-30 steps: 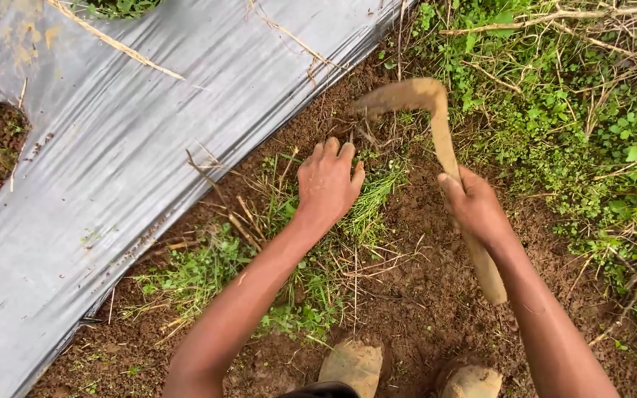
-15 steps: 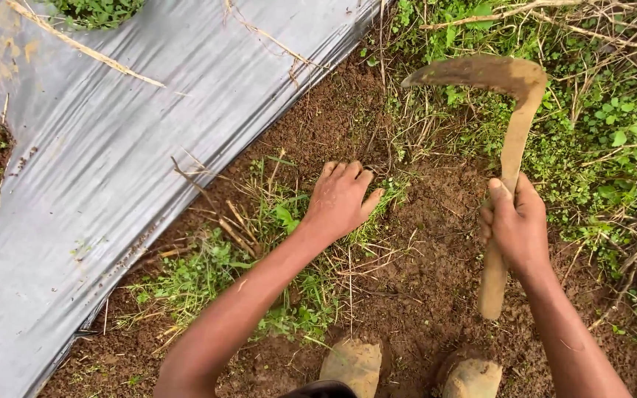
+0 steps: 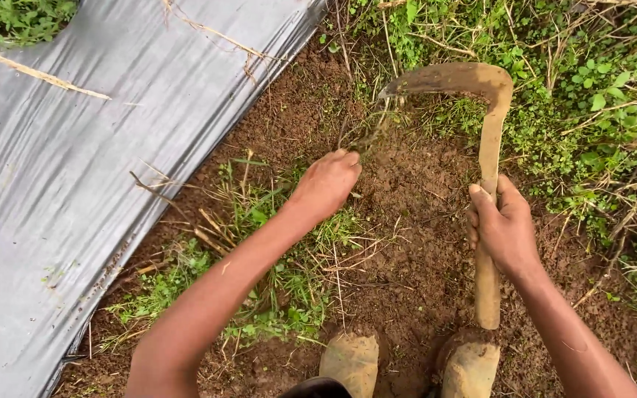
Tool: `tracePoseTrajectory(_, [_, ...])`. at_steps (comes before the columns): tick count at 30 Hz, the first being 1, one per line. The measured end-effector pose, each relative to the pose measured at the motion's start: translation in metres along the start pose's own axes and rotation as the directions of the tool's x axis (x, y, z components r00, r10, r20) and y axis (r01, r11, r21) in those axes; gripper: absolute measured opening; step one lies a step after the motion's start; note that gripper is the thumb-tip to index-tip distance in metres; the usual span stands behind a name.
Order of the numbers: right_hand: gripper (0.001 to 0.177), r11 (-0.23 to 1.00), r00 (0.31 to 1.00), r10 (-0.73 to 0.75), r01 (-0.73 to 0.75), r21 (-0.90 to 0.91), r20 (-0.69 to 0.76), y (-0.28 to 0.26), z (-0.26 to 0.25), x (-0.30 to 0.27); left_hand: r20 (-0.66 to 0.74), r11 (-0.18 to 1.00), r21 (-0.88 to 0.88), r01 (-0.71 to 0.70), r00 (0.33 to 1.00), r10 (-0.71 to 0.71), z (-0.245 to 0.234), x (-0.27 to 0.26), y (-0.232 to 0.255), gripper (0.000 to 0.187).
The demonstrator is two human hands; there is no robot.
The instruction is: Manual weeding of a garden bed using a hand hoe to clear open soil and bare hands to remove weeds from around plants growing through plastic mulch.
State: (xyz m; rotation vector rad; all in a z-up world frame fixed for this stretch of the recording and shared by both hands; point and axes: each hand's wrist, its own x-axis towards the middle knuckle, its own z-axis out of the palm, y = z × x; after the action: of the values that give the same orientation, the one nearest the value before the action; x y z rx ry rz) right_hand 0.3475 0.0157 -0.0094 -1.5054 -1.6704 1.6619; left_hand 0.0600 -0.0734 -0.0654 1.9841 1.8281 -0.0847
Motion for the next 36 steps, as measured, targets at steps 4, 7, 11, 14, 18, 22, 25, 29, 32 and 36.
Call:
tracePoseTrajectory(4, [0.008, 1.000, 1.000, -0.017, 0.017, 0.019, -0.012, 0.001, -0.006, 0.000, -0.023, 0.997, 0.029, 0.076, 0.997, -0.075, -0.021, -0.048, -0.001, 0.023])
tracePoseTrajectory(7, [0.009, 0.999, 0.999, -0.005, 0.007, 0.041, -0.046, -0.001, -0.002, -0.003, 0.087, 0.980, 0.015, 0.197, 0.976, -0.197, -0.073, -0.059, 0.024, 0.025])
tracePoseTrajectory(11, [0.009, 0.984, 0.986, -0.096, 0.115, 0.136, -0.137, -0.002, 0.010, -0.005, -0.007, 0.980, -0.047, 0.195, 0.981, -0.195, -0.075, -0.043, 0.029, 0.039])
tracePoseTrajectory(14, [0.009, 0.973, 0.977, -0.124, 0.154, 0.171, -0.176, -0.001, 0.017, -0.009, -0.106, 0.991, -0.024, 0.134, 0.985, -0.136, -0.068, -0.022, 0.038, 0.042])
tracePoseTrajectory(18, [0.006, 0.978, 0.976, -0.173, 0.186, 0.094, -0.132, 0.007, 0.014, -0.014, -0.058, 0.998, 0.060, 0.029, 0.998, -0.026, -0.058, -0.001, 0.047, 0.051])
tracePoseTrajectory(22, [0.007, 0.982, 0.996, -0.073, 0.080, -0.173, 0.047, 0.003, -0.001, -0.019, 0.087, 0.995, 0.083, 0.051, 0.995, -0.058, -0.028, -0.013, 0.031, 0.044])
tracePoseTrajectory(25, [0.010, 0.932, 0.990, 0.070, -0.022, -0.363, 0.122, 0.007, -0.013, -0.012, 0.104, 0.997, 0.031, 0.073, 0.992, -0.076, -0.014, -0.026, 0.018, 0.039])
tracePoseTrajectory(29, [0.014, 0.832, 0.970, 0.243, -0.209, -0.513, -0.002, 0.004, -0.044, 0.011, 0.414, 0.982, 0.043, 0.182, 0.892, -0.183, -0.050, -0.057, 0.018, 0.043])
tracePoseTrajectory(32, [0.018, 0.820, 0.994, 0.052, -0.097, -0.564, -0.097, 0.007, -0.063, 0.012, 0.468, 0.964, 0.012, 0.266, 0.851, -0.241, -0.061, -0.079, 0.022, 0.051])
tracePoseTrajectory(36, [0.018, 0.883, 0.972, -0.157, 0.058, -0.466, -0.177, -0.010, -0.057, -0.002, 0.416, 0.967, 0.073, 0.242, 0.874, -0.250, -0.062, -0.078, 0.028, 0.055])
